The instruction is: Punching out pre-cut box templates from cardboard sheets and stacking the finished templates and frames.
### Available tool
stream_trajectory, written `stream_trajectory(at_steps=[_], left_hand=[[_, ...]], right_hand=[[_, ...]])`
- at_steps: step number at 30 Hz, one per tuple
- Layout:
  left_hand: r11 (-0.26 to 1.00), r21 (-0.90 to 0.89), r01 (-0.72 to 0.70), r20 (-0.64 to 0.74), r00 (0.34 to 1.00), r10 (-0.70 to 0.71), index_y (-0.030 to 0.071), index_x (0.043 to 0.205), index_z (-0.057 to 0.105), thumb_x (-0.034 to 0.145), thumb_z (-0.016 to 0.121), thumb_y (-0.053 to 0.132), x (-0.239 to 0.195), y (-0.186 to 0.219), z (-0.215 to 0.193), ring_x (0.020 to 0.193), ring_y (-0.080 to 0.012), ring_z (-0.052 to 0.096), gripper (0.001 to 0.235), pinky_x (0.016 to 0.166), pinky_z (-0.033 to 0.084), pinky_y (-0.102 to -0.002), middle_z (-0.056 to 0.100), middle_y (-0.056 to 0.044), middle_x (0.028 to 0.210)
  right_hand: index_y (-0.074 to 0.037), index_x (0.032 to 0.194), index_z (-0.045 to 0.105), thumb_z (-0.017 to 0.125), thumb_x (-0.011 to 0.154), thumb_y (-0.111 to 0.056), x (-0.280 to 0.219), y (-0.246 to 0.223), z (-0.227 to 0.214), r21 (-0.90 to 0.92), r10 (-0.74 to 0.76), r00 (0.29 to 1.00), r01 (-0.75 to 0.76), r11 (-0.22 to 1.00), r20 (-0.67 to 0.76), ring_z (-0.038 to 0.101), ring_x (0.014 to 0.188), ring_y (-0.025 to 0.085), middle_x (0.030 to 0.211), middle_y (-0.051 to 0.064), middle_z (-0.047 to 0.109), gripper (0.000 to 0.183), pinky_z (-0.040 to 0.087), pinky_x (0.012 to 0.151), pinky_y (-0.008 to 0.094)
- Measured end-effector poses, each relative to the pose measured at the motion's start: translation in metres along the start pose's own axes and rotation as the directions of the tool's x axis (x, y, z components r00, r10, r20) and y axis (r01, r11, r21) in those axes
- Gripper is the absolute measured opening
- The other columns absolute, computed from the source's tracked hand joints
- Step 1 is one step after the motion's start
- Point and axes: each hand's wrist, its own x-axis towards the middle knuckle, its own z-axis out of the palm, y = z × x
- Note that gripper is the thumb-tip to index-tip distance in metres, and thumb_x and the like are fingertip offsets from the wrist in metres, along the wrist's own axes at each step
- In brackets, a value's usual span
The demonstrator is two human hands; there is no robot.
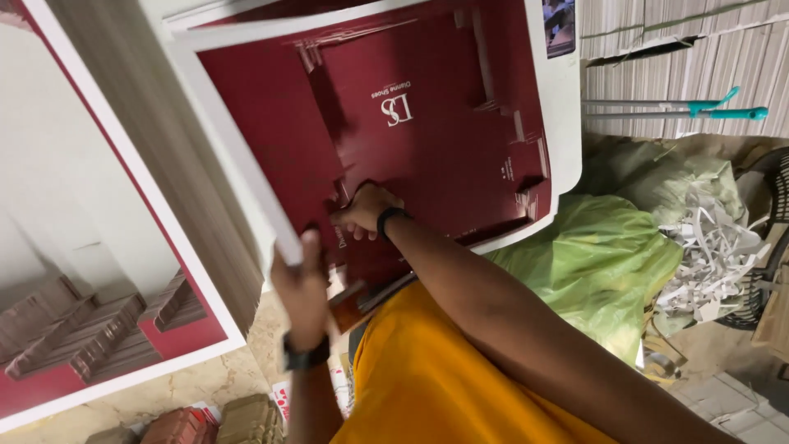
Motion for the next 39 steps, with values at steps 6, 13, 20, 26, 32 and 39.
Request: stream_trajectory(at_steps=[6,13,20,26,32,39], left_hand=[[0.971,-0.203,-0.124,0.094,0.985,0.146,0.004,0.092,0.062,0.103,0.067,0.032,0.057,-0.039,-0.025,0.038,-0.0203,0.057,0.030,0.040,0.044,-0.029,0.057,-0.012,0.050],[0.947,-0.310,0.085,0.142,0.989,-0.042,-0.002,0.120,0.052,0.104,0.060,0.049,0.094,-0.071,-0.016,0.053,-0.0222,0.064,0.054,0.041,0.054,-0.033,0.060,-0.015,0.070],[0.980,-0.128,-0.151,0.074,0.984,0.161,0.002,0.117,0.057,0.098,0.081,0.039,0.103,-0.097,-0.022,0.068,-0.0203,0.068,0.047,0.057,0.055,-0.032,0.067,-0.012,0.080],[0.946,0.127,-0.298,-0.020,0.953,0.302,-0.003,0.147,0.046,0.088,0.092,0.040,0.105,-0.148,-0.017,0.109,-0.0402,0.068,0.086,0.090,0.057,-0.048,0.064,-0.028,0.123],[0.947,0.203,-0.251,-0.126,0.952,0.279,0.000,0.154,0.029,0.085,0.097,0.024,0.084,-0.166,-0.007,0.118,-0.0463,0.064,0.100,0.099,0.055,-0.051,0.059,-0.033,0.129],[0.912,0.387,-0.133,-0.171,0.962,0.213,-0.002,0.134,0.058,0.078,0.096,0.032,0.093,-0.193,-0.005,0.098,-0.0442,0.070,0.075,0.084,0.057,-0.050,0.070,-0.024,0.105]], right_hand=[[-0.012,0.083,0.081,0.073,0.075,-0.064,-0.033,-0.026,-0.009,-0.092,-0.039,0.998,0.043,0.995,0.042,0.077,0.069,0.025,0.077,0.011,0.079,0.053,0.061,0.070,0.033],[-0.016,0.074,0.080,0.074,0.076,-0.057,-0.013,-0.005,0.002,-0.067,-0.053,0.999,0.053,0.996,0.007,0.076,0.062,0.023,0.066,0.007,0.076,0.042,0.061,0.065,0.029],[0.000,0.119,0.072,0.081,0.088,-0.027,-0.005,0.101,-0.031,0.304,-0.374,0.917,0.398,0.865,-0.136,0.077,0.077,0.029,0.090,0.025,0.075,0.042,0.065,0.064,0.034],[-0.021,0.116,0.078,0.084,0.088,-0.019,-0.043,0.295,-0.128,-0.368,-0.511,0.376,0.390,0.844,-0.773,0.071,0.091,0.025,0.096,0.004,0.073,0.029,0.058,0.078,0.035],[-0.042,0.156,0.040,0.078,0.084,-0.034,-0.071,0.327,-0.143,-0.230,-0.196,0.767,0.065,0.971,-0.611,0.044,0.135,0.059,0.156,0.028,0.028,0.082,0.047,0.107,0.064],[-0.035,0.136,0.057,0.075,0.088,-0.028,-0.069,0.329,-0.127,-0.145,-0.097,0.710,-0.008,0.989,-0.697,0.054,0.131,0.043,0.151,0.017,0.039,0.051,0.054,0.101,0.056]])
